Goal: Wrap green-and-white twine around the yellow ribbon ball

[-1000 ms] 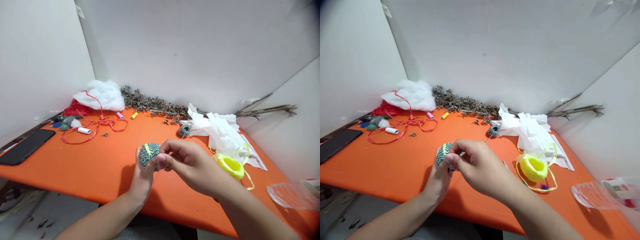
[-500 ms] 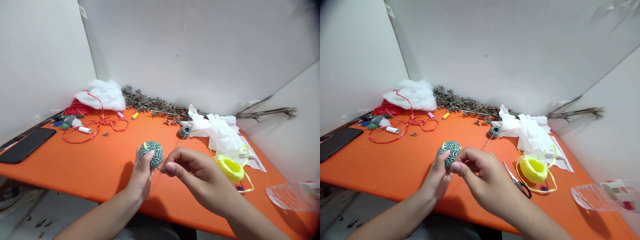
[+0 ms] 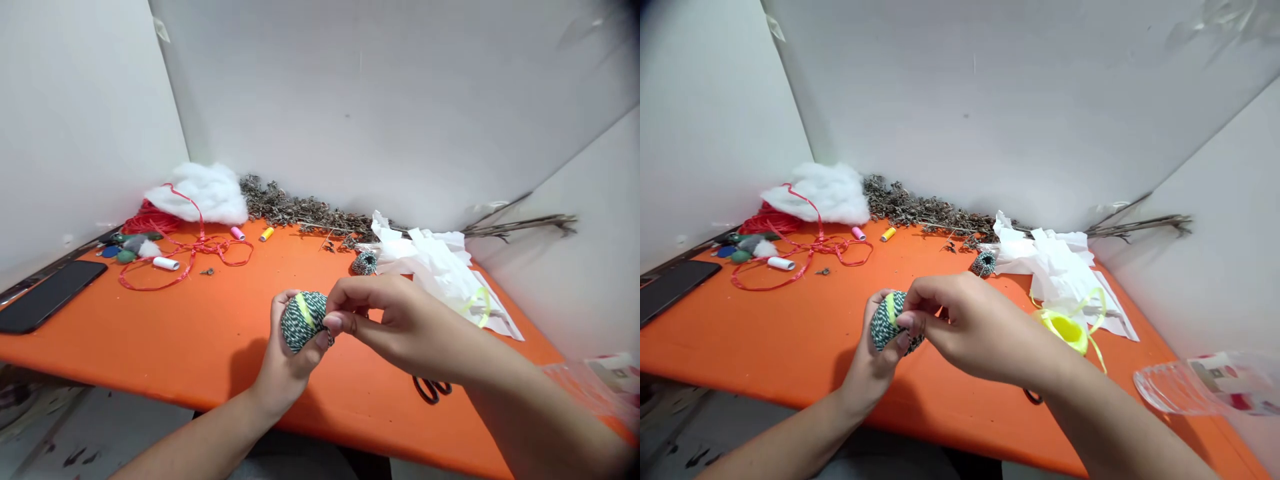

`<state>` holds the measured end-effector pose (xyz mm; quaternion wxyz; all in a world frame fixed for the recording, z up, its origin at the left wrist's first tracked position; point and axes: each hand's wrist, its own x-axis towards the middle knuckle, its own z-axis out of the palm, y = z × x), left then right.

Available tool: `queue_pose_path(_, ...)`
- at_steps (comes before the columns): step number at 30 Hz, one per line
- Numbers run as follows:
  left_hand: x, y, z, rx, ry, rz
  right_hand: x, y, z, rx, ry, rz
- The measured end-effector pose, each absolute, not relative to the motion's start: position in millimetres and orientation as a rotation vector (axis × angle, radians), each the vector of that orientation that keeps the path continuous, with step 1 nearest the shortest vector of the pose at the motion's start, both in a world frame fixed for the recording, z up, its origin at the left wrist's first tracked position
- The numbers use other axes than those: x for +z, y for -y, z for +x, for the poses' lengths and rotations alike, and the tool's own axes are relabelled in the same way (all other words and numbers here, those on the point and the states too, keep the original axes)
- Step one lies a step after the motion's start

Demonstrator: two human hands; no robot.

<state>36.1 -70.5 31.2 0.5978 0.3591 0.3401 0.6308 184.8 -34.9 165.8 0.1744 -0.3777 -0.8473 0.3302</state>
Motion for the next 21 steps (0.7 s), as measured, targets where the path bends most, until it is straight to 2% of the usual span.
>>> queue_pose_path(13, 25, 66, 36, 1.460, -0.864, 0.925, 160, 26, 188, 1.282, 2.155, -1.256)
queue_pose_path(19, 32, 63, 31, 1.305, -0.927, 1.081, 172, 30, 183, 0.725, 2.520, -1.371)
queue_pose_path(21, 33, 62, 29, 1.236, -0.912, 1.126, 177, 33, 181, 0.632, 2.595, -1.400)
